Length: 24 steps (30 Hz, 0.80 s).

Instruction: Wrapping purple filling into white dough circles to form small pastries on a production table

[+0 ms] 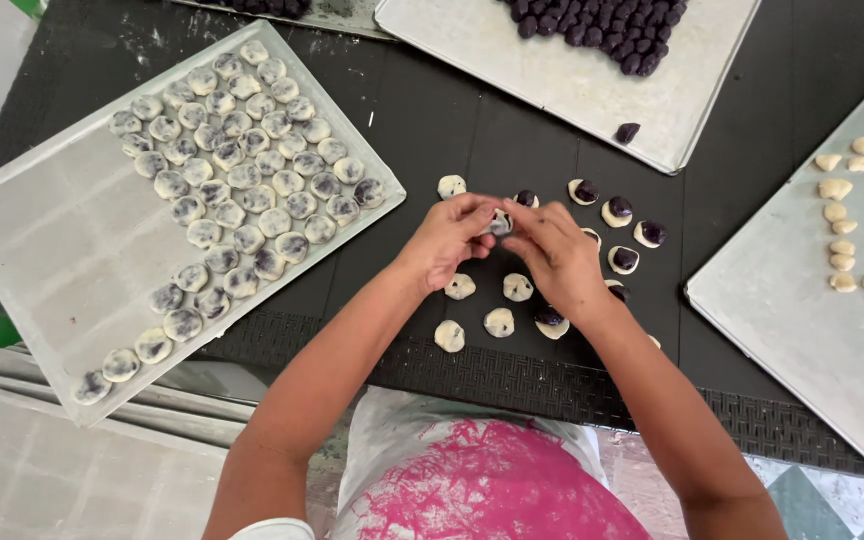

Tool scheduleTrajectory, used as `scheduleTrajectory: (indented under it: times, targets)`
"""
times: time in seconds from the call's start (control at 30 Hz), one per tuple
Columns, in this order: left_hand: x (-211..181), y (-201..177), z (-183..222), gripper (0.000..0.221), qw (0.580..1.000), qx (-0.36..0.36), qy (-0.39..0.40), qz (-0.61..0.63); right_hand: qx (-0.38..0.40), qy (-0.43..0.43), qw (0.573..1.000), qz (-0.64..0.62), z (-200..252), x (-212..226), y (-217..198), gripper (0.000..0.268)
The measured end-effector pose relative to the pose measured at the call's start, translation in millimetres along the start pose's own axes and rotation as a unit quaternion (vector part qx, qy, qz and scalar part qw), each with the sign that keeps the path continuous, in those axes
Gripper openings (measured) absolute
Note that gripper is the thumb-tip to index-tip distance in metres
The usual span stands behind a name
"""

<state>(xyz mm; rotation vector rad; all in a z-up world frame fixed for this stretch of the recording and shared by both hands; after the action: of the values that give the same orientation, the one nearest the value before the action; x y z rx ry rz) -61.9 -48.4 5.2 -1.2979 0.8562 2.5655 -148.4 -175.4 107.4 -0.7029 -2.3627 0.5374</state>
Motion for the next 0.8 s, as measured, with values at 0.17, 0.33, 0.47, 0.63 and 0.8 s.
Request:
scheduleTrajectory:
  times: [0.17, 0.33, 0.47, 0.63, 0.8]
  targets:
    - [-0.7, 4.4, -7.7, 0.015, 0.98, -0.013, 0.016, -0.2, 0.018, 0.052, 0.997, 0.06, 24.1, -20.6, 5.7, 0.021]
    - [-6.3, 13.9, 1.6, 0.016, 0.8, -0.048, 0.246, -0.545, 0.09, 0.1, 0.989, 0.065, 29.0, -28.8, 19.3, 0.031]
    - [-26.2, 32.3, 45.0, 0.044, 0.798, -0.046, 0.255, -0.544, 0.111, 0.13, 0.985, 0.041, 26.7, -32.2, 24.0, 0.024]
    - [-14.2, 31.9, 64.3, 0.045, 0.744, -0.062, 0.332, -0.577, 0.094, 0.126, 0.987, 0.038, 33.1, -38.5, 27.2, 0.015]
    - [9.3, 7.3, 40.4, 0.039, 0.587, -0.211, 0.391, -0.677, 0.137, 0.072, 0.974, 0.167, 43.5, -35.8, 10.8, 0.029]
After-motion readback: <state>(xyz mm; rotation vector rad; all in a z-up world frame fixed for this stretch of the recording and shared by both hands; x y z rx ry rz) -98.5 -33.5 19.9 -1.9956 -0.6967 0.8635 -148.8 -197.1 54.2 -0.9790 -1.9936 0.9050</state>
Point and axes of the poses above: each hand's wrist, its own z-axis away from the middle knuckle, its own y-axis out of the palm, x = y × z, the point moved 3 cm from there along -z, towards the middle knuckle, and after that the axes turned 8 degrees about -y, right-handed, at the moved point
